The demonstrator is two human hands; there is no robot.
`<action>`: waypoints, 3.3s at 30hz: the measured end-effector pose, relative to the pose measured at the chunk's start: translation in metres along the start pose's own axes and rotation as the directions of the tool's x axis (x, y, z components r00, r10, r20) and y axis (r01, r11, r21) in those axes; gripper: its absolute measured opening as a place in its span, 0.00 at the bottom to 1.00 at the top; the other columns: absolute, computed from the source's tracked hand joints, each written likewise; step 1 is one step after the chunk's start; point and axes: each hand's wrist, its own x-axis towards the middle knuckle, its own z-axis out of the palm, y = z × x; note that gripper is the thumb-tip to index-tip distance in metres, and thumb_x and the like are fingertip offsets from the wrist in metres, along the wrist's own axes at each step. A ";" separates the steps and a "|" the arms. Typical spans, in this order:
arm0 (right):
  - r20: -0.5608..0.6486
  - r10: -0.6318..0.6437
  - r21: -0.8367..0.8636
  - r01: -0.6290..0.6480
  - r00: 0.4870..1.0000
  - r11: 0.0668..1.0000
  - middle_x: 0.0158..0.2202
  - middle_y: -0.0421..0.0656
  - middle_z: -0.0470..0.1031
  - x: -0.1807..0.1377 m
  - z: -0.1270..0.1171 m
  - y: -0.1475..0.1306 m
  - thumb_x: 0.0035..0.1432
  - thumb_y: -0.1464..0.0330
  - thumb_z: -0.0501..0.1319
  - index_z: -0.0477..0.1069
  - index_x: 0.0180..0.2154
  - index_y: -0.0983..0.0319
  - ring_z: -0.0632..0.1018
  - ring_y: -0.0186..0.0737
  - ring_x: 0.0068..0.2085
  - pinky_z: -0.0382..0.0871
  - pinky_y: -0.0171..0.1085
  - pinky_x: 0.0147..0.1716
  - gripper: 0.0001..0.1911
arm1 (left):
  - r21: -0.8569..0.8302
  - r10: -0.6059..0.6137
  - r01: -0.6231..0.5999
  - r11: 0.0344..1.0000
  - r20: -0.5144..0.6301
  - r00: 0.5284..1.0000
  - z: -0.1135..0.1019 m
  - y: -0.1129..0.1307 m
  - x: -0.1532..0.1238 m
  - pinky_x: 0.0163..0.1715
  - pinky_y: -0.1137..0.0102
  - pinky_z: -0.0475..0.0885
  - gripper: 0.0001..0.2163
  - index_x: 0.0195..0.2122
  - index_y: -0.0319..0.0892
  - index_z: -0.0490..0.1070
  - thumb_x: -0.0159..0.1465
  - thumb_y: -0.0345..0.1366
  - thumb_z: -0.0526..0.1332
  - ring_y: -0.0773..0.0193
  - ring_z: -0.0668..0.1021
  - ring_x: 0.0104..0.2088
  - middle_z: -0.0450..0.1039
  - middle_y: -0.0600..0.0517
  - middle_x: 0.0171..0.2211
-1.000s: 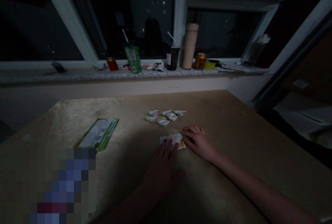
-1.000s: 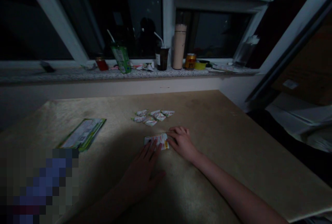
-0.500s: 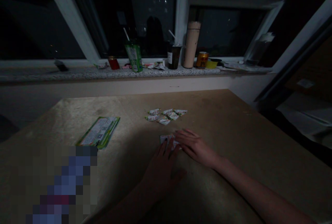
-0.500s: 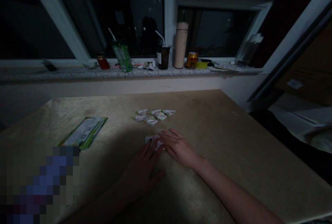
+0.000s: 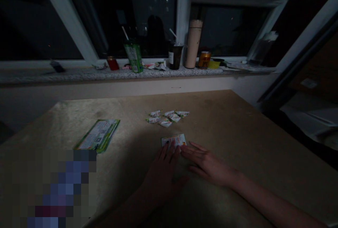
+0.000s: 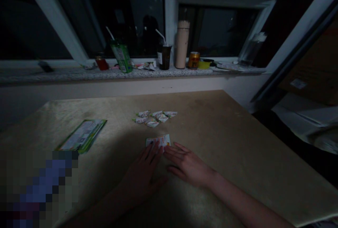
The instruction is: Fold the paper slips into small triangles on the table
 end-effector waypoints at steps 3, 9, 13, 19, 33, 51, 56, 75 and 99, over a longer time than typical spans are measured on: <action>-0.006 0.008 0.007 -0.008 1.000 1.000 0.60 0.49 0.63 0.000 0.002 0.002 0.63 0.67 0.55 0.58 0.61 0.60 0.63 0.41 0.61 0.48 0.47 0.64 0.25 | -0.019 0.016 -0.017 1.000 -0.036 0.999 0.004 -0.004 -0.003 0.59 0.53 0.55 0.38 0.65 0.34 0.46 0.62 0.56 0.52 0.46 0.50 0.64 0.44 0.38 0.66; -0.005 0.022 0.009 -0.022 1.000 1.000 0.60 0.47 0.64 0.001 0.004 0.003 0.63 0.65 0.54 0.60 0.59 0.60 0.64 0.40 0.60 0.51 0.44 0.63 0.23 | -0.042 0.097 -0.096 0.994 0.020 0.995 -0.008 -0.013 -0.006 0.60 0.55 0.53 0.34 0.66 0.36 0.45 0.65 0.50 0.52 0.50 0.50 0.65 0.43 0.41 0.66; -0.029 0.036 0.013 -0.036 0.999 0.999 0.58 0.46 0.66 0.004 0.005 0.000 0.64 0.65 0.53 0.63 0.57 0.60 0.66 0.39 0.59 0.52 0.43 0.63 0.21 | 0.007 0.110 -0.111 0.994 0.060 0.992 -0.018 -0.017 -0.013 0.61 0.56 0.51 0.32 0.65 0.38 0.47 0.66 0.52 0.49 0.52 0.53 0.64 0.46 0.43 0.66; -0.073 0.054 -0.016 -0.055 0.996 0.998 0.55 0.47 0.70 0.006 0.011 -0.003 0.64 0.66 0.54 0.66 0.55 0.62 0.68 0.40 0.57 0.55 0.43 0.62 0.19 | 0.038 0.070 -0.072 0.997 0.046 0.996 -0.017 -0.020 -0.023 0.60 0.57 0.54 0.32 0.65 0.38 0.50 0.65 0.52 0.50 0.51 0.56 0.63 0.48 0.44 0.65; -0.093 -0.023 -0.279 -0.004 0.995 0.960 0.56 0.50 0.69 0.022 0.019 -0.009 0.62 0.65 0.54 0.66 0.55 0.65 0.68 0.45 0.57 0.60 0.44 0.59 0.21 | -0.050 0.080 -0.075 0.996 0.093 0.992 -0.027 -0.018 -0.020 0.62 0.55 0.50 0.34 0.66 0.41 0.46 0.64 0.53 0.52 0.51 0.56 0.63 0.49 0.45 0.65; -0.093 0.008 -0.071 -0.014 0.996 0.997 0.58 0.47 0.66 0.022 0.020 -0.003 0.63 0.66 0.54 0.65 0.56 0.62 0.65 0.41 0.60 0.53 0.44 0.62 0.20 | -0.074 0.134 -0.124 0.990 0.144 0.981 -0.027 -0.034 -0.022 0.63 0.53 0.44 0.35 0.67 0.45 0.36 0.65 0.52 0.51 0.52 0.50 0.65 0.42 0.48 0.67; -0.027 0.014 -0.078 -0.016 1.000 0.997 0.59 0.46 0.65 0.019 0.018 0.000 0.63 0.61 0.53 0.60 0.59 0.61 0.65 0.42 0.60 0.45 0.48 0.64 0.24 | -0.086 0.168 -0.154 0.984 0.197 0.966 -0.035 -0.043 -0.022 0.63 0.55 0.42 0.36 0.67 0.46 0.31 0.66 0.50 0.52 0.56 0.49 0.65 0.40 0.50 0.67; -0.137 0.040 -0.257 -0.074 0.990 0.964 0.62 0.50 0.59 0.016 0.015 -0.006 0.61 0.61 0.56 0.68 0.54 0.58 0.57 0.50 0.63 0.41 0.59 0.62 0.20 | -0.039 0.123 -0.118 0.992 0.168 0.978 -0.030 -0.043 -0.024 0.62 0.53 0.44 0.35 0.67 0.48 0.38 0.64 0.54 0.52 0.52 0.49 0.65 0.40 0.50 0.67; -0.243 0.036 -0.250 -0.098 0.969 0.963 0.58 0.44 0.65 0.012 0.018 0.004 0.62 0.69 0.55 0.74 0.46 0.56 0.62 0.48 0.60 0.44 0.60 0.61 0.13 | -0.020 0.114 -0.113 0.993 0.165 0.980 -0.028 -0.043 -0.023 0.62 0.51 0.45 0.35 0.67 0.48 0.40 0.64 0.55 0.51 0.51 0.51 0.65 0.41 0.49 0.67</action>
